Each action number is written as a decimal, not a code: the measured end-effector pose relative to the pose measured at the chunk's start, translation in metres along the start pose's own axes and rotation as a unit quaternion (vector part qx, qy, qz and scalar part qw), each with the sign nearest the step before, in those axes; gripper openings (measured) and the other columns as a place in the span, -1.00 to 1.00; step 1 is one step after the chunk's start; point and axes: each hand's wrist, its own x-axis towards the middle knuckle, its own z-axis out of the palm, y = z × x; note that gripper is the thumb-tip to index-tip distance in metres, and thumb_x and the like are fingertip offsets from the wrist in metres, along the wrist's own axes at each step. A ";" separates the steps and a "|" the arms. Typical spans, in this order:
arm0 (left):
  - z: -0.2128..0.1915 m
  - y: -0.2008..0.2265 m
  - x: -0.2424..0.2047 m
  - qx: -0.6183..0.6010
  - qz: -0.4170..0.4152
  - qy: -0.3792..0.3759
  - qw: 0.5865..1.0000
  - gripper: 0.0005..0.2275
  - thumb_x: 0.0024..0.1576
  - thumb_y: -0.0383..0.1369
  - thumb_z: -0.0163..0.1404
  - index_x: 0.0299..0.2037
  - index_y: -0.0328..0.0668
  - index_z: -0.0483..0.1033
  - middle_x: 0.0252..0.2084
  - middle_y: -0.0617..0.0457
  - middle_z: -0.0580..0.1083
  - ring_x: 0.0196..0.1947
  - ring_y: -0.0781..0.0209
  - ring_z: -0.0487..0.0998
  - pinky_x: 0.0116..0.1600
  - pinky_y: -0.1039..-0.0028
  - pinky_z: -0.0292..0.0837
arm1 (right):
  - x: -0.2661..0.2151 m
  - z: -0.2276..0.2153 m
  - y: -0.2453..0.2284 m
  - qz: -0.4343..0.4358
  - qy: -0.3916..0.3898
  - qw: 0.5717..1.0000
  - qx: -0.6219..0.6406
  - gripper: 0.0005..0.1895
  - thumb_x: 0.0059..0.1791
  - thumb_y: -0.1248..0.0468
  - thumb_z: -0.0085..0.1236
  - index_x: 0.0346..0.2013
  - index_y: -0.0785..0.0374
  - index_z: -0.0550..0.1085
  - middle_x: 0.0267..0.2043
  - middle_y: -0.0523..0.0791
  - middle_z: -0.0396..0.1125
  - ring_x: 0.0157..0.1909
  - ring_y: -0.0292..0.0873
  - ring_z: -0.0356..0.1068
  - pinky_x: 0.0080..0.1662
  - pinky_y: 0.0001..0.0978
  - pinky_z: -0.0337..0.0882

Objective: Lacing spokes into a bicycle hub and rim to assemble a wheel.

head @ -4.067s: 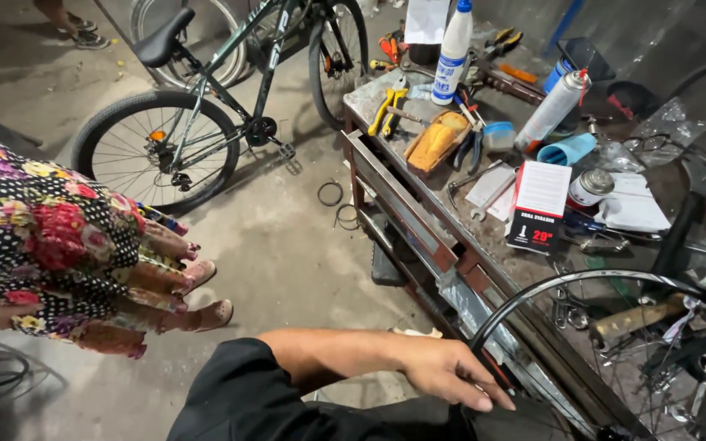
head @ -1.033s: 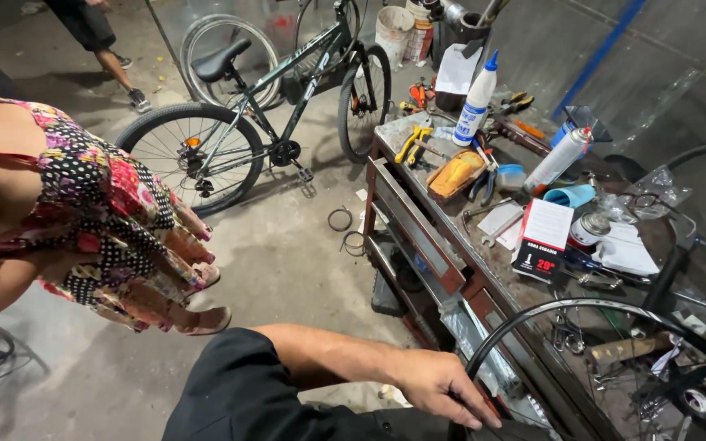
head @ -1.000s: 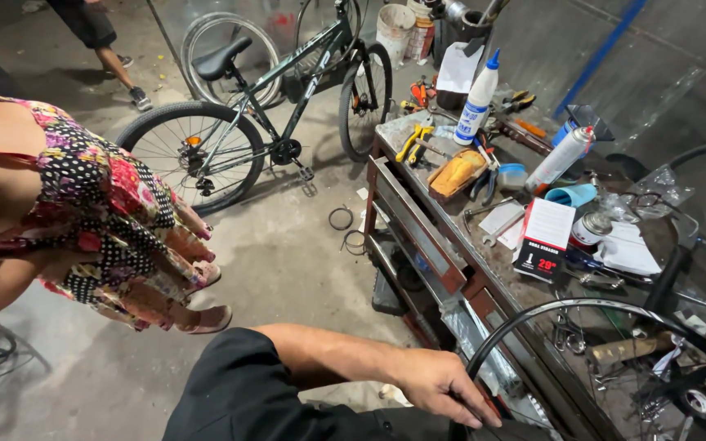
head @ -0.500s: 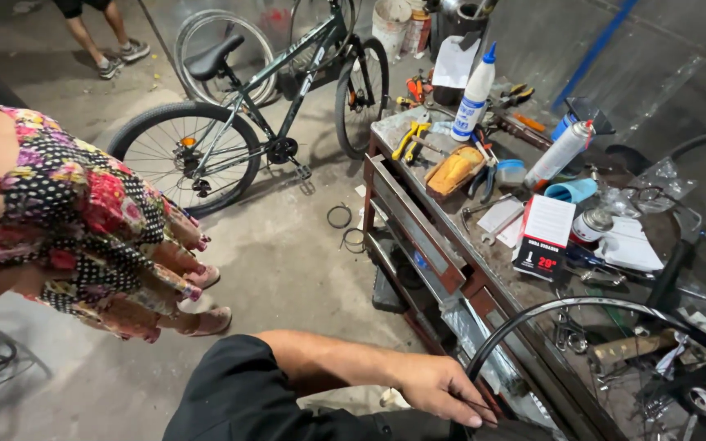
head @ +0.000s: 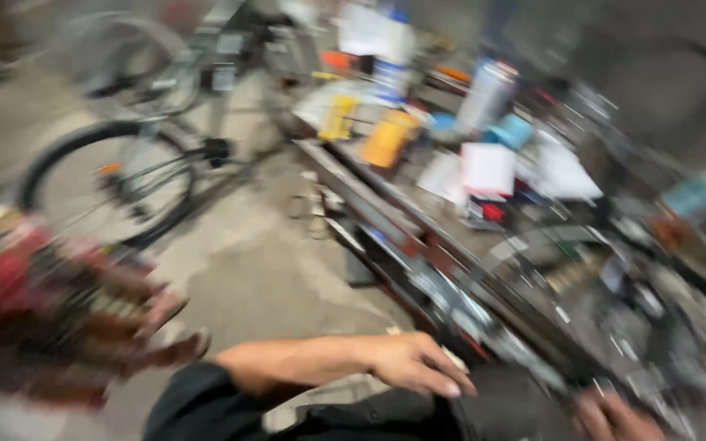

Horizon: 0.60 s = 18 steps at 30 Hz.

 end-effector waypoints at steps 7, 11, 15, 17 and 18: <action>-0.005 0.006 -0.014 0.310 0.212 0.050 0.925 -0.74 0.31 -0.22 -0.03 0.10 0.04 0.64 -0.52 -0.02 0.60 -0.61 -0.05 0.56 -0.45 0.27 0.34 | -0.067 -0.102 -0.132 -0.057 -0.131 0.977 0.161 -0.67 0.10 0.01 0.03 -0.52 -0.01 0.43 -0.67 -0.31 0.39 -0.53 -0.32 0.35 -0.28 -0.36 0.35; -0.002 -0.025 -0.006 0.513 0.238 0.043 0.823 -0.64 0.17 -0.24 0.07 0.21 0.15 0.53 -0.57 0.17 0.45 -0.60 0.06 0.49 -0.57 0.23 0.34 | -0.078 -0.105 -0.122 -0.095 -0.194 0.940 0.264 -0.64 0.17 0.04 -0.02 -0.47 0.07 0.40 -0.60 -0.29 0.32 -0.51 -0.39 0.22 -0.36 -0.40 0.28; -0.004 -0.040 0.000 0.522 0.212 0.031 0.825 -0.57 0.05 -0.29 0.10 0.19 0.16 0.56 -0.54 0.18 0.47 -0.55 0.05 0.54 -0.51 0.21 0.43 | -0.080 -0.072 -0.109 0.031 -0.254 0.882 0.396 -0.57 0.18 -0.02 -0.03 -0.47 0.16 0.42 -0.61 -0.19 0.29 -0.58 -0.40 0.18 -0.48 -0.52 0.18; -0.001 -0.034 0.005 0.473 0.119 0.036 0.872 -0.64 0.11 -0.18 0.06 0.16 0.33 0.60 -0.44 0.21 0.59 -0.44 0.09 0.62 -0.43 0.22 0.48 | -0.079 -0.071 -0.109 0.007 -0.228 0.891 0.392 -0.59 0.18 -0.01 -0.03 -0.44 0.16 0.42 -0.60 -0.21 0.30 -0.56 -0.39 0.19 -0.45 -0.51 0.21; -0.001 -0.030 0.008 0.421 0.024 0.029 0.906 -0.69 0.18 -0.06 0.01 0.12 0.50 0.64 -0.35 0.26 0.70 -0.32 0.13 0.71 -0.36 0.22 0.53 | -0.078 -0.071 -0.109 -0.015 -0.199 0.896 0.396 -0.60 0.18 0.00 -0.04 -0.42 0.15 0.43 -0.60 -0.23 0.30 -0.53 -0.39 0.20 -0.42 -0.49 0.23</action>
